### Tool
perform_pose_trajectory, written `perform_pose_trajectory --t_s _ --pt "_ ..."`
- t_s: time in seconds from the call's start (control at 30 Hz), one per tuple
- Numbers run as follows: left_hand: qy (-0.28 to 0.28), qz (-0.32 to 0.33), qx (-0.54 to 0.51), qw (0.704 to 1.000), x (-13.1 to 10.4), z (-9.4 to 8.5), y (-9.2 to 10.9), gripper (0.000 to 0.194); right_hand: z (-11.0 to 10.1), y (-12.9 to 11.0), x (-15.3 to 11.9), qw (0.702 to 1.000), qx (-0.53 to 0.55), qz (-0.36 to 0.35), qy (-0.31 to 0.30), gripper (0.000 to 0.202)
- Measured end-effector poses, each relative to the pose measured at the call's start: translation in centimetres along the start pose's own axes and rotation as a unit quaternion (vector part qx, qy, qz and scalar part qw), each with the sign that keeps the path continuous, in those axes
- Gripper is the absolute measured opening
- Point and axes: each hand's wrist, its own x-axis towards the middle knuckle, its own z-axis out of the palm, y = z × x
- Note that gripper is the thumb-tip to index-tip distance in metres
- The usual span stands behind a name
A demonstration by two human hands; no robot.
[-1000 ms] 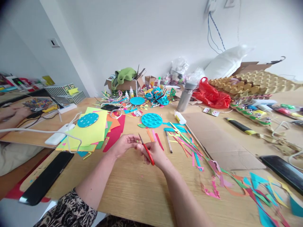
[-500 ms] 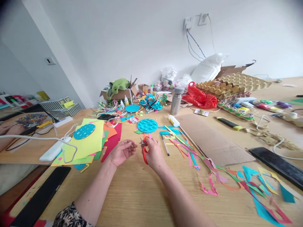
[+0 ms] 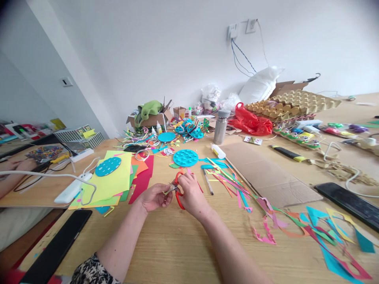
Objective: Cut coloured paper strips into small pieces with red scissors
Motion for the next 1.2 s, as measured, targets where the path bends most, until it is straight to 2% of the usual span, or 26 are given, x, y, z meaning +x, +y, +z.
perform_pose_trajectory --t_s 0.1,0.17,0.27,0.37,0.43,0.5,0.57,0.73,0.8,0.93,1.03,1.13,1.2 --pt "-0.028 0.004 0.021 0.999 -0.1 0.2 -0.2 0.025 -0.1 -0.2 0.0 1.0 0.007 0.0 -0.009 0.023" --pt "-0.023 0.019 0.007 1.0 -0.1 0.3 -0.2 0.022 -0.2 -0.2 0.0 1.0 0.019 0.002 0.002 0.024" --pt "0.037 0.084 -0.033 0.995 0.1 0.6 0.0 0.022 -0.3 -0.1 0.0 0.996 0.043 0.019 0.073 0.028" --pt "0.119 0.168 -0.061 0.977 0.2 1.4 0.2 0.024 -0.5 -0.3 0.1 0.982 0.096 0.09 0.133 0.019" --pt "0.147 0.205 -0.064 0.966 0.4 2.1 0.2 0.024 -0.5 -0.6 0.3 0.965 0.167 0.162 0.12 0.017" --pt "0.151 0.231 -0.053 0.96 0.6 2.9 0.1 0.024 -0.4 -0.9 0.4 0.94 0.25 0.222 0.061 0.025" --pt "0.135 0.251 -0.04 0.958 0.9 3.6 -0.1 0.025 -0.1 -1.0 0.4 0.92 0.312 0.235 0.037 0.03" --pt "0.124 0.248 -0.06 0.959 1.3 4.8 0.1 0.025 0.1 -0.5 0.4 0.875 0.398 0.269 0.053 0.035" --pt "0.131 0.253 -0.078 0.955 1.6 5.0 0.4 0.026 -0.1 -0.3 0.5 0.868 0.411 0.274 0.054 0.035" --pt "0.156 0.274 -0.09 0.945 2.6 5.2 0.5 0.022 -1.1 0.1 1.4 0.881 0.391 0.267 0.028 0.036" --pt "0.183 0.29 -0.083 0.936 3.3 5.4 0.4 0.023 -2.0 0.8 1.9 0.911 0.32 0.261 -0.01 0.038" --pt "0.224 0.313 -0.075 0.92 3.7 5.8 0.3 0.026 -2.3 1.5 1.5 0.937 0.228 0.263 0.0 0.042" --pt "0.235 0.331 -0.07 0.911 3.9 5.9 0.3 0.024 -2.0 1.7 0.7 0.937 0.211 0.279 -0.004 0.045"
